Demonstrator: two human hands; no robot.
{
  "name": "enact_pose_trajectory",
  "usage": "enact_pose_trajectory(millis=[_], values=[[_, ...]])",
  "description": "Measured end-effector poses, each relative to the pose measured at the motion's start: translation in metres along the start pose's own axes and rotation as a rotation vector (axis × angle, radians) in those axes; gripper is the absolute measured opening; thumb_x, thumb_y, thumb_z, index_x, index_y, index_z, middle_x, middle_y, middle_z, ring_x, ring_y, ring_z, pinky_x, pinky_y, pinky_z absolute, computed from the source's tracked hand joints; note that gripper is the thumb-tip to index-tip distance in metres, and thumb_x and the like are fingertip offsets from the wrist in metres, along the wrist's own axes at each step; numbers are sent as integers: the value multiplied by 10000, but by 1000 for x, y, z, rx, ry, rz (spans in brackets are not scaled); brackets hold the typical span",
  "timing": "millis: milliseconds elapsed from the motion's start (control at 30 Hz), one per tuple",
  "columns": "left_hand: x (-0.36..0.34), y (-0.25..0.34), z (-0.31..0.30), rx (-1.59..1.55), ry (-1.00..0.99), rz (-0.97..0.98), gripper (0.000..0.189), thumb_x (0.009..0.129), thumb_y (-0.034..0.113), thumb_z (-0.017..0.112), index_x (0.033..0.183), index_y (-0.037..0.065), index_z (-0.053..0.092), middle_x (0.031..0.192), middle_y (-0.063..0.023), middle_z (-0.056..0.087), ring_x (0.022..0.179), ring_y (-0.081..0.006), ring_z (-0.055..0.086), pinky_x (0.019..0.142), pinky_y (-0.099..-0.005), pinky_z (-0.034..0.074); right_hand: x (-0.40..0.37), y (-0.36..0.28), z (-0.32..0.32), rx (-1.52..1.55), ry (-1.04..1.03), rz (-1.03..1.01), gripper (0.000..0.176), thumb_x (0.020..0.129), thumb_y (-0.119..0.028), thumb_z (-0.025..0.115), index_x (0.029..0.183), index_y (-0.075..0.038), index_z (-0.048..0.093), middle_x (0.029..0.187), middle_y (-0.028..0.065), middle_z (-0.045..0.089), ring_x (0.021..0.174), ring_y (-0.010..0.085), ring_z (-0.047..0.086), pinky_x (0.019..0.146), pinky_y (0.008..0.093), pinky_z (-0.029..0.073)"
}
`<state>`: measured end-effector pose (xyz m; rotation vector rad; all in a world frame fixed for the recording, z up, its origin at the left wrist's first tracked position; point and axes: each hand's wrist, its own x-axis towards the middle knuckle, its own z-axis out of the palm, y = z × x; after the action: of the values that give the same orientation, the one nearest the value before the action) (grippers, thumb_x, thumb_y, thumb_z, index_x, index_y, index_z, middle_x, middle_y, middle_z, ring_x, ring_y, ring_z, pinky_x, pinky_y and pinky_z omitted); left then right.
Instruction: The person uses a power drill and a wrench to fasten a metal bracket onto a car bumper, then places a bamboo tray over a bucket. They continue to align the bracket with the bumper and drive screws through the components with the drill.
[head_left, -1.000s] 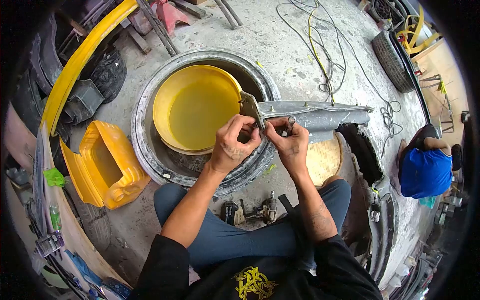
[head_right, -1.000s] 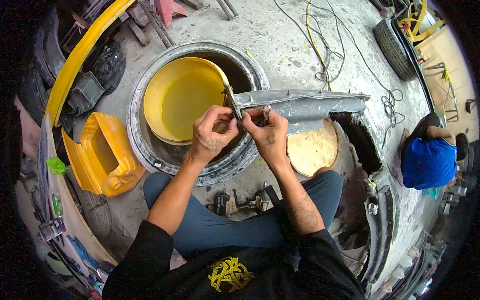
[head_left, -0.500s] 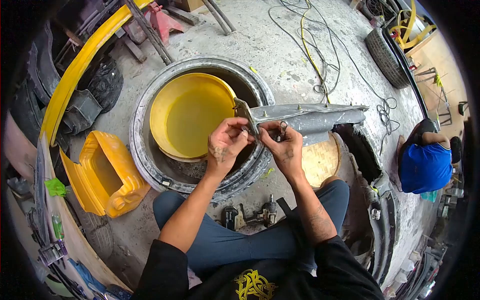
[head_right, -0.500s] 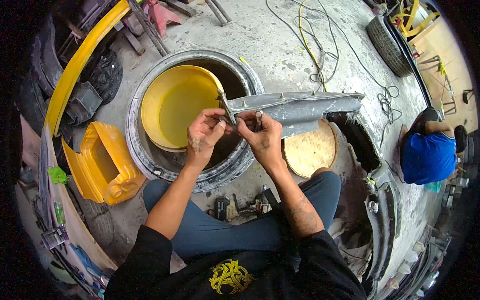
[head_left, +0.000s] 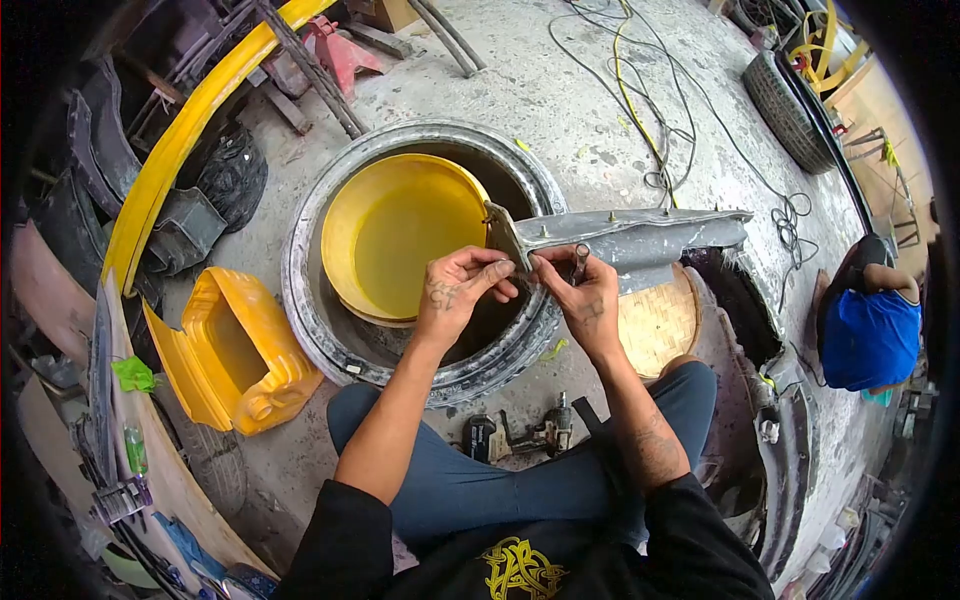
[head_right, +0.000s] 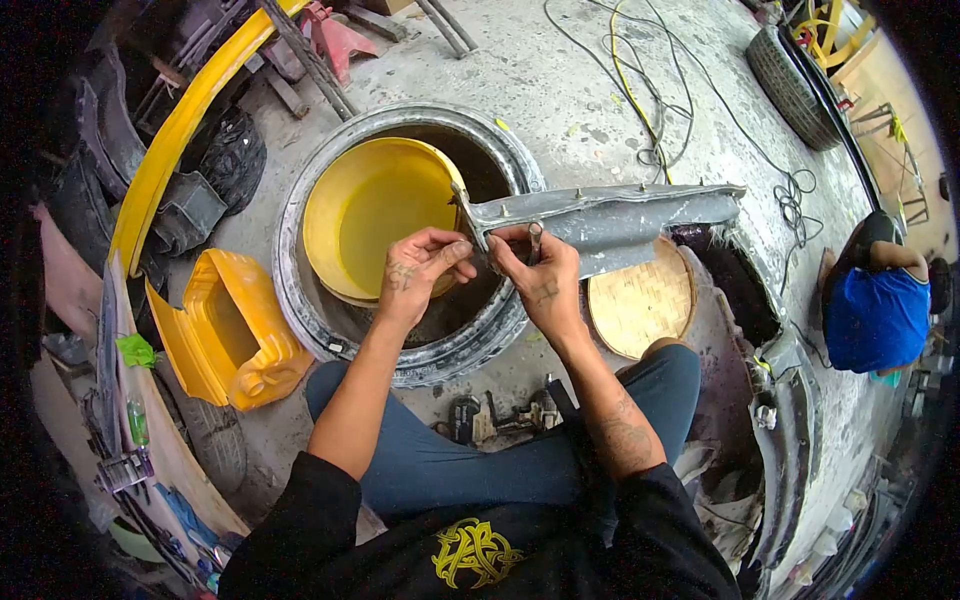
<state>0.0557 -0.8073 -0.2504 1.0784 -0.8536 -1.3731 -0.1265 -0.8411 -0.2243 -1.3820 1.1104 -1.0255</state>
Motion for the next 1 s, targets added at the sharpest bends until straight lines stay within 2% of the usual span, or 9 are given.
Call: enact_pose_trajectory(millis=[67,133,467,533,667,733,867,967,1000], values=[[6,-8,0,-65,-5,-17,185,891,83,724,1003,-50,662,847,-114,714,691,-147,693,612,-238,555,1,-3,-1,-19,-19,40,129,915,-61,695,974,54,688,838,53,706,768,84,649,706,221,512],[10,-15,0,-132,-11,-33,173,880,75,736,983,-42,662,838,-114,714,688,-149,694,605,-237,555,2,-4,0,176,1,115,131,908,-72,708,949,51,686,823,54,702,746,92,650,689,225,512],[9,-1,-3,-129,43,58,186,900,105,724,1014,-39,697,839,-87,696,700,-129,670,642,-252,539,1,11,-3,53,109,-19,111,875,-40,723,902,62,690,778,61,705,718,84,637,678,232,510],[7,9,-3,115,59,266,211,912,117,713,1044,-48,695,877,-89,688,725,-122,665,659,-255,537,5,10,-22,63,179,-13,109,874,-45,726,879,56,688,794,72,712,732,87,642,703,230,507],[-15,24,25,-21,-30,129,192,894,34,711,1072,-35,692,902,-70,679,747,-129,671,687,-232,552,-9,-24,-45,138,68,88,129,889,-59,711,907,67,691,827,99,726,768,116,673,742,244,528],[-21,23,39,33,-129,182,178,881,-48,685,1059,-43,692,897,-87,682,757,-136,673,693,-235,567,-20,-37,-38,124,-52,77,148,889,-67,710,938,72,696,834,109,727,781,124,677,760,255,536],[-26,21,48,51,-130,190,135,877,-64,676,1009,-50,705,883,-105,682,755,-139,665,679,-238,546,-28,-27,-42,146,-63,146,178,877,-87,725,951,73,702,840,118,728,803,130,682,772,263,539],[-33,20,58,-43,-31,48,150,886,-36,674,1033,-68,683,869,-117,677,725,-148,657,668,-245,539,-35,-23,-43,326,-84,165,183,875,-111,733,911,66,700,824,103,728,799,123,679,763,268,537],[-32,22,64,-74,-14,99,173,885,-25,684,1050,-73,669,852,-98,668,718,-145,649,668,-246,538,-34,-23,-46,401,-112,191,184,878,-117,731,901,62,698,820,98,728,801,123,681,763,269,535]])
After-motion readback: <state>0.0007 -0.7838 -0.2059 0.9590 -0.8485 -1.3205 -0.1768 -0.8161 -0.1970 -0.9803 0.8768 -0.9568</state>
